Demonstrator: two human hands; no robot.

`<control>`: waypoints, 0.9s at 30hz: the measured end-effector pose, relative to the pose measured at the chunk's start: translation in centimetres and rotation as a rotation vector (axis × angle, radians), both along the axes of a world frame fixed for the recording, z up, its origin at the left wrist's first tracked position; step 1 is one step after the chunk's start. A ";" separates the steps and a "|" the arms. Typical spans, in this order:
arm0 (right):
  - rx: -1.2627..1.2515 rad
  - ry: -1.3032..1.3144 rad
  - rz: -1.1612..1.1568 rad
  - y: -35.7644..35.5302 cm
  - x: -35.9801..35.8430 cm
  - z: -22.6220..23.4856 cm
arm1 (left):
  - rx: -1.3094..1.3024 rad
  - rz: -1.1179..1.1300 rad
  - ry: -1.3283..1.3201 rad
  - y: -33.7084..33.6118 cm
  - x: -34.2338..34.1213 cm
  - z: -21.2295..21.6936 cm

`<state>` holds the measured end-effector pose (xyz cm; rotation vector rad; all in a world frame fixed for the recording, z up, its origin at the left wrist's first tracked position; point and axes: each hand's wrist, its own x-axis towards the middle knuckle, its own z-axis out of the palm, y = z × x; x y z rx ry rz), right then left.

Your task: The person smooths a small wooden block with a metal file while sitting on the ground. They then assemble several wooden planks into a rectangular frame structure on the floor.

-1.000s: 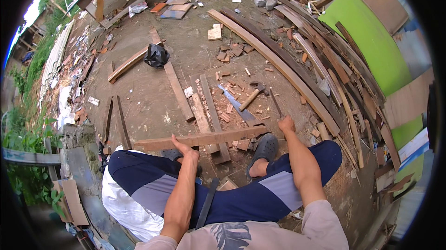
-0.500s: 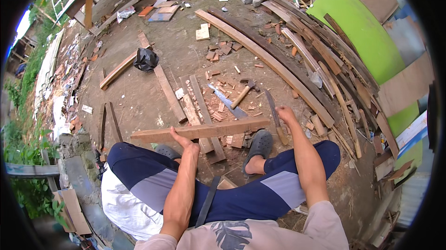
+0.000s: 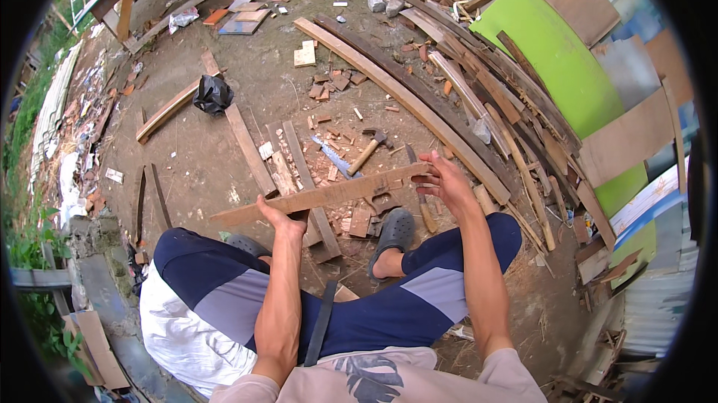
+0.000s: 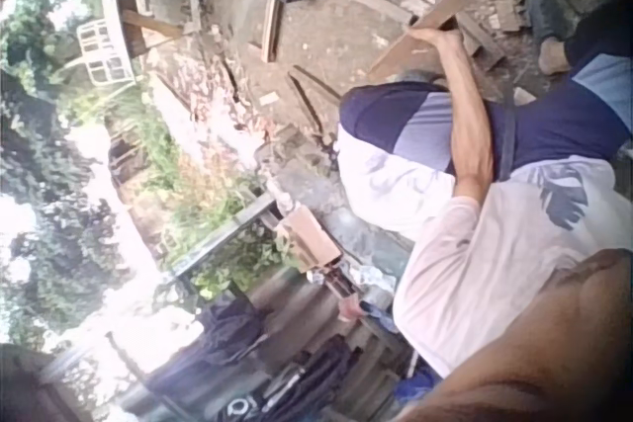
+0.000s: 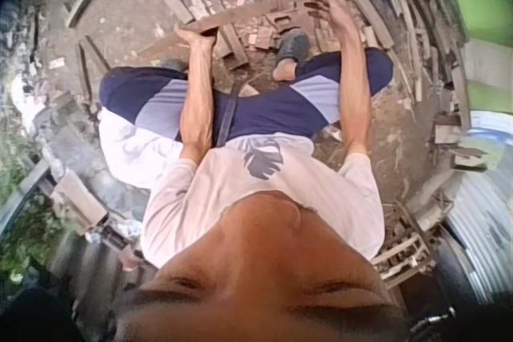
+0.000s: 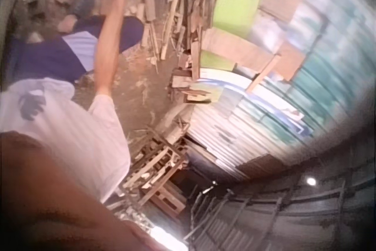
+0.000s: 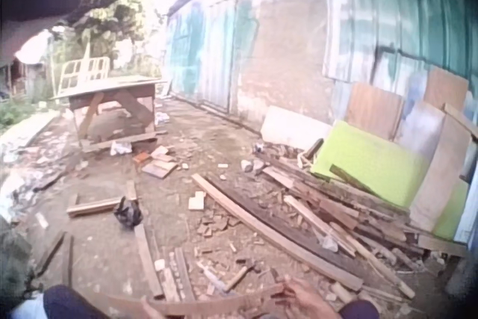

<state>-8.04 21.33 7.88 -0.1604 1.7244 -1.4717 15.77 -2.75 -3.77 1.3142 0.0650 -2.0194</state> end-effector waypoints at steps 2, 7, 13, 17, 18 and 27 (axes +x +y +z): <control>-0.106 0.015 -0.020 0.4 1.4 1.4 | 0.026 -0.001 0.023 0.1 0.2 0.8; -0.267 0.182 0.005 0.4 3.4 2.2 | 0.076 0.009 0.078 -0.1 0.7 1.5; -0.334 0.355 0.039 -0.6 4.8 1.5 | 0.045 0.064 0.120 -0.7 1.6 1.5; -0.315 0.399 0.048 -1.4 6.1 2.1 | -0.044 0.135 0.102 -0.5 1.9 2.6; -0.308 0.384 0.046 -1.4 6.2 2.1 | -0.077 0.140 0.098 -0.5 1.9 2.7; 0.479 0.766 0.467 -1.2 4.5 6.8 | -0.239 0.278 0.297 -0.9 2.3 4.7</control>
